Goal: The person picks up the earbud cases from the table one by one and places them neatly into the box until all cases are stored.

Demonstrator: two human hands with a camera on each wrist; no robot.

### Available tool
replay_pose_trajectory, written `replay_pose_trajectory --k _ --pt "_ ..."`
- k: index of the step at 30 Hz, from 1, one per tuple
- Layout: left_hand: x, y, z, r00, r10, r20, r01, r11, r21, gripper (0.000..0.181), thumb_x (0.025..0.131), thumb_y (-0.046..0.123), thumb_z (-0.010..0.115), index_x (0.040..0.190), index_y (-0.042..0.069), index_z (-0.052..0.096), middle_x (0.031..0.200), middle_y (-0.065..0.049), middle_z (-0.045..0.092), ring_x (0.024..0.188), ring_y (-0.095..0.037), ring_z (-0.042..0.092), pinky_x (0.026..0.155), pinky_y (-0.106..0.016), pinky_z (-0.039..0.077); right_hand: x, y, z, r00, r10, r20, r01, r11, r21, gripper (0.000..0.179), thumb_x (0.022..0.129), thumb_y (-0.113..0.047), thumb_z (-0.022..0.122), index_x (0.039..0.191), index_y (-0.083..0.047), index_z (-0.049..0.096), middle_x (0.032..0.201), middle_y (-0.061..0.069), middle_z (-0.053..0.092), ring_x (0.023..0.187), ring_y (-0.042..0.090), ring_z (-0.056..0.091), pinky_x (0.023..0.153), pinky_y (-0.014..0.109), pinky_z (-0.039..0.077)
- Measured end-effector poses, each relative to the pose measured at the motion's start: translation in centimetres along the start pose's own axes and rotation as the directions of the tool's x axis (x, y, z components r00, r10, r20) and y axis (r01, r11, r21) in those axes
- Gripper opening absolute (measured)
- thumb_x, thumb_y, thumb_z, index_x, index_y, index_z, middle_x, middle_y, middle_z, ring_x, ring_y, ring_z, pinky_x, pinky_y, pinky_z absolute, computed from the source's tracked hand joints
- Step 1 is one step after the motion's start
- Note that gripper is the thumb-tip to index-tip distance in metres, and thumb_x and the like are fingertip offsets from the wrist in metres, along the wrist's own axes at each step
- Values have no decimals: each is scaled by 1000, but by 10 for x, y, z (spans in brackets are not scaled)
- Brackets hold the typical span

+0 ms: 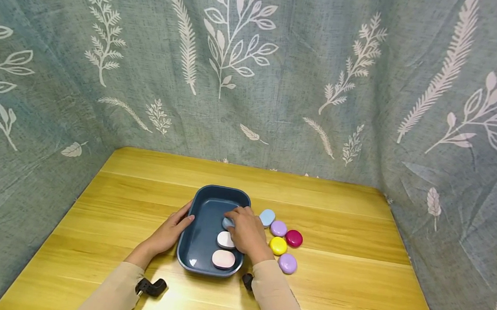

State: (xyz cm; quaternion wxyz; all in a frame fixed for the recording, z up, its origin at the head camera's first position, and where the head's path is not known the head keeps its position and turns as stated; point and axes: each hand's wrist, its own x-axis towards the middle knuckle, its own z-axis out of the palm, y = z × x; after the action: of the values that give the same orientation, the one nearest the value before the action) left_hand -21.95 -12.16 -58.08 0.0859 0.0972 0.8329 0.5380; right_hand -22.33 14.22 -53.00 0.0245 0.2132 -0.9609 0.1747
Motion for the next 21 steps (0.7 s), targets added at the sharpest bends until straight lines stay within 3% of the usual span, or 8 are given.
replay_pose_trajectory --k 21 --pt "1 2 1 1000 -5 -6 5 1000 7 57 107 57 46 160 50 27 162 -5 44 134 -28 46 115 -59 35 -1 4 0 1000 -18 -18 20 998 67 34 97 -21 75 131 -17 73 130 3 67 123 26 57 103 47 50"
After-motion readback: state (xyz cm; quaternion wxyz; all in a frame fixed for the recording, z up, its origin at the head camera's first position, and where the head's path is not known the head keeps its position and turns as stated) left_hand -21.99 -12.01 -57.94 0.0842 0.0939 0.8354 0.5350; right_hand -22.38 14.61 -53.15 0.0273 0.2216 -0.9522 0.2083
